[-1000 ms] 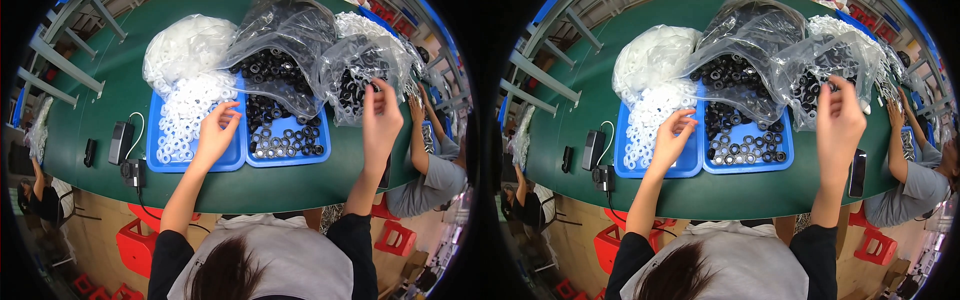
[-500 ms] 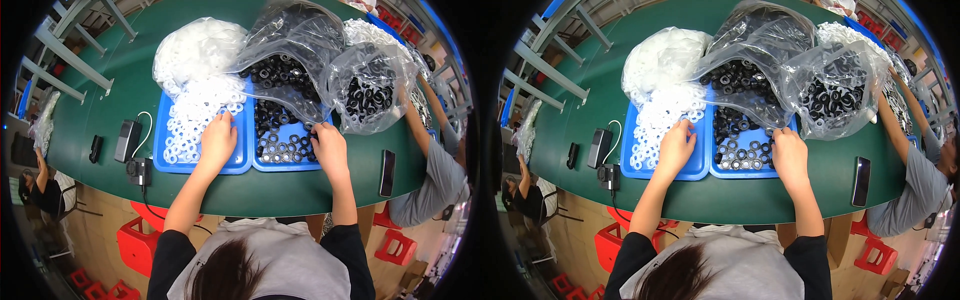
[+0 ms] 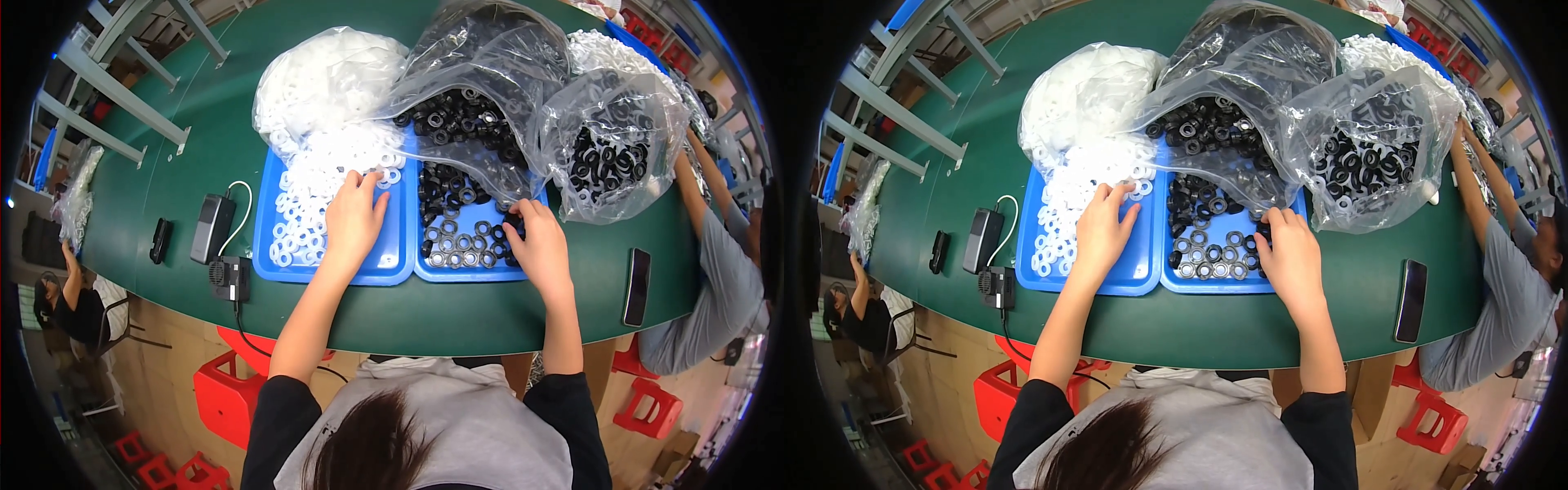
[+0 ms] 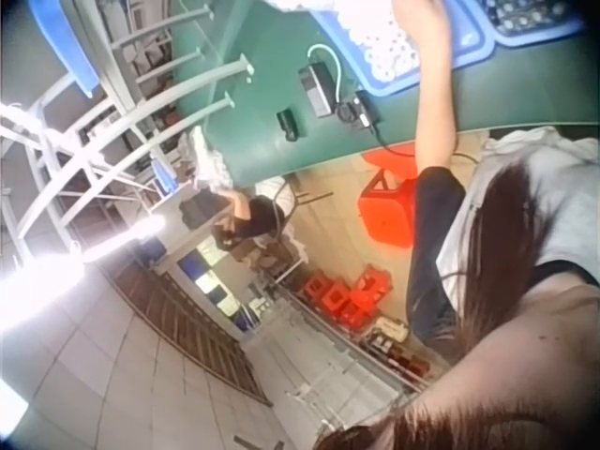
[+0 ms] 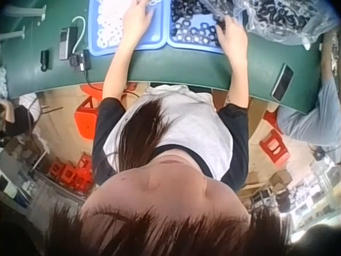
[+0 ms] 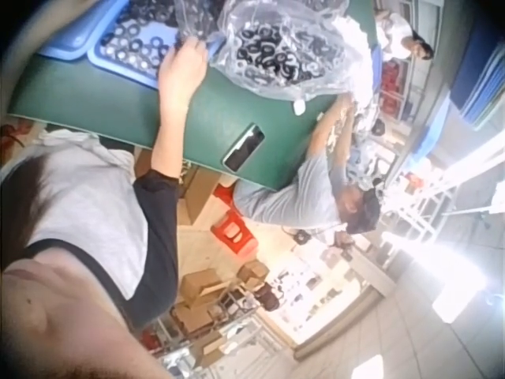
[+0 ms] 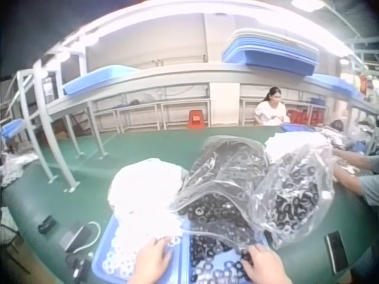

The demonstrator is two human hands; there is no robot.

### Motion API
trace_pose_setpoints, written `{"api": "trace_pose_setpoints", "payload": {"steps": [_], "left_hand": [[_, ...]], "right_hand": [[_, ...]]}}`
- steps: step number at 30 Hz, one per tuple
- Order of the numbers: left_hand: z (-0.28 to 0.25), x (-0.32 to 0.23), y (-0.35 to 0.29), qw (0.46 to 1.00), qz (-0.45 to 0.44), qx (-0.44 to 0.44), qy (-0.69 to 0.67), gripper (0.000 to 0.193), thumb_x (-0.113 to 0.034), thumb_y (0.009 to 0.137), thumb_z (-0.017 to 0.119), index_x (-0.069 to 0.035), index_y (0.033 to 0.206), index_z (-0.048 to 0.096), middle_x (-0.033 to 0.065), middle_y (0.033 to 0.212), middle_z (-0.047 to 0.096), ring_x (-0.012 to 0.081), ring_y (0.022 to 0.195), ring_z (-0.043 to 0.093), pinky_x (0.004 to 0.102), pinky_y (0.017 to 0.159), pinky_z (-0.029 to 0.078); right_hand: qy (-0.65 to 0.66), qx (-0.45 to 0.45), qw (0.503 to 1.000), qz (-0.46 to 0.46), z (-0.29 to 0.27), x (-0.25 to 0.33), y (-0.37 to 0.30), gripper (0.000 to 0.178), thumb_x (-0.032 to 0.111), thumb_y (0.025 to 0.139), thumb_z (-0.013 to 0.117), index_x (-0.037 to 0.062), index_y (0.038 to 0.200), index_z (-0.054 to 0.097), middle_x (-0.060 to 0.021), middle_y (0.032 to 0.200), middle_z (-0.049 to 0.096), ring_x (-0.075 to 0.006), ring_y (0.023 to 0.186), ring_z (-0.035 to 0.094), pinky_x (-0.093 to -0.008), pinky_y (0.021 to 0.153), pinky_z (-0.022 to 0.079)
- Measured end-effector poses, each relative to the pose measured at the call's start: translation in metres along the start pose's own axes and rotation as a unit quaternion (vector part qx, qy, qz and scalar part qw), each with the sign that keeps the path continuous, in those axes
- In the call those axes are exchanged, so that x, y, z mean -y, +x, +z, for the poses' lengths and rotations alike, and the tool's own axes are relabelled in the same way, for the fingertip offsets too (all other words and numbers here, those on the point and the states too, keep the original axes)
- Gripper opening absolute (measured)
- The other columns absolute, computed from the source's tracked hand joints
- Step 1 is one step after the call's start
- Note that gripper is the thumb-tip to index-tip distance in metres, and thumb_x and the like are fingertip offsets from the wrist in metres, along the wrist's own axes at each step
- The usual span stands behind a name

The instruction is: The person repeatedly takes white rings and black grommets from trays, fits the white rings into the black grommets by hand, and places the assembled pieces into a plastic bag.

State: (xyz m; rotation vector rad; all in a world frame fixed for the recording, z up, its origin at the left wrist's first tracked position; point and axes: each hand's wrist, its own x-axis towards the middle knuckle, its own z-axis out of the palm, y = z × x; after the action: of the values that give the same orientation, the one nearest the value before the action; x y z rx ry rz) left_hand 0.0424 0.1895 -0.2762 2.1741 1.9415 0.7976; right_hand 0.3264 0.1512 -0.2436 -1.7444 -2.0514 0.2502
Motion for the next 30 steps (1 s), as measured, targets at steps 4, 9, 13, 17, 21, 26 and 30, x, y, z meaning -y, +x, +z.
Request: {"api": "trace_pose_setpoints", "payload": {"steps": [4,9,13,17,21,26,30], "left_hand": [[-0.010,-0.011,0.007,0.990,-0.087,0.108,0.005,0.019,-0.018,0.087,0.069,-0.009,0.103,0.063,0.0099,0.090,0.060,0.0286,0.079,0.064,0.0414,0.067,0.050],[-0.003,-0.006,0.001,0.998,-0.047,0.041,-0.021,0.017,-0.016,0.088,0.068,-0.006,0.096,0.059,0.0131,0.094,0.062,0.0305,0.080,0.064,0.0418,0.067,0.050],[-0.002,-0.009,0.001,0.944,-0.066,0.034,-0.321,0.016,-0.016,0.095,0.063,-0.003,0.101,0.055,0.0157,0.109,0.065,0.0248,0.087,0.066,0.0373,0.073,0.053],[-0.020,-0.022,0.005,0.723,-0.146,0.213,-0.641,0.020,-0.015,0.099,0.058,-0.003,0.114,0.054,0.0178,0.123,0.063,0.0212,0.097,0.065,0.0346,0.085,0.052],[-0.027,-0.036,0.002,0.636,-0.142,0.246,-0.718,0.036,-0.015,0.102,0.053,-0.002,0.136,0.047,0.0196,0.131,0.059,0.0242,0.106,0.065,0.0351,0.095,0.050],[-0.022,-0.038,-0.001,0.608,-0.155,0.266,-0.732,0.039,-0.015,0.102,0.053,0.000,0.137,0.046,0.0207,0.134,0.058,0.0282,0.116,0.062,0.0386,0.102,0.049],[-0.020,-0.041,-0.003,0.587,-0.164,0.273,-0.745,0.039,-0.014,0.101,0.054,0.001,0.137,0.046,0.0211,0.133,0.058,0.0295,0.117,0.062,0.0400,0.105,0.049]], "right_hand": [[0.260,0.066,0.962,0.040,-0.018,0.017,0.006,0.029,0.002,0.083,0.072,0.0007,0.110,0.060,-0.0080,0.100,0.065,-0.0140,0.088,0.061,-0.0275,0.076,0.049],[0.553,0.125,0.823,0.016,-0.014,0.025,0.003,0.037,0.003,0.092,0.065,-0.0028,0.126,0.053,-0.0135,0.112,0.063,-0.0145,0.092,0.061,-0.0274,0.084,0.050],[0.724,0.198,0.654,0.093,-0.011,0.024,0.005,0.032,0.014,0.099,0.058,-0.0005,0.127,0.051,-0.0161,0.116,0.063,-0.0168,0.094,0.061,-0.0313,0.085,0.050],[0.791,0.209,0.562,0.119,0.000,0.013,0.004,0.029,0.016,0.101,0.055,0.0024,0.127,0.053,-0.0166,0.118,0.064,-0.0189,0.096,0.063,-0.0315,0.086,0.051],[0.800,0.219,0.545,0.124,0.001,0.013,0.003,0.028,0.016,0.101,0.055,0.0018,0.126,0.053,-0.0168,0.119,0.064,-0.0187,0.096,0.062,-0.0308,0.087,0.051],[0.766,0.205,0.597,0.126,0.001,0.019,0.004,0.033,0.011,0.097,0.060,-0.0011,0.128,0.054,-0.0151,0.121,0.063,-0.0153,0.097,0.061,-0.0286,0.087,0.050],[0.697,0.149,0.691,0.119,0.003,0.030,0.001,0.040,0.003,0.090,0.066,-0.0041,0.128,0.054,-0.0138,0.120,0.061,-0.0167,0.101,0.059,-0.0292,0.090,0.048]]}}
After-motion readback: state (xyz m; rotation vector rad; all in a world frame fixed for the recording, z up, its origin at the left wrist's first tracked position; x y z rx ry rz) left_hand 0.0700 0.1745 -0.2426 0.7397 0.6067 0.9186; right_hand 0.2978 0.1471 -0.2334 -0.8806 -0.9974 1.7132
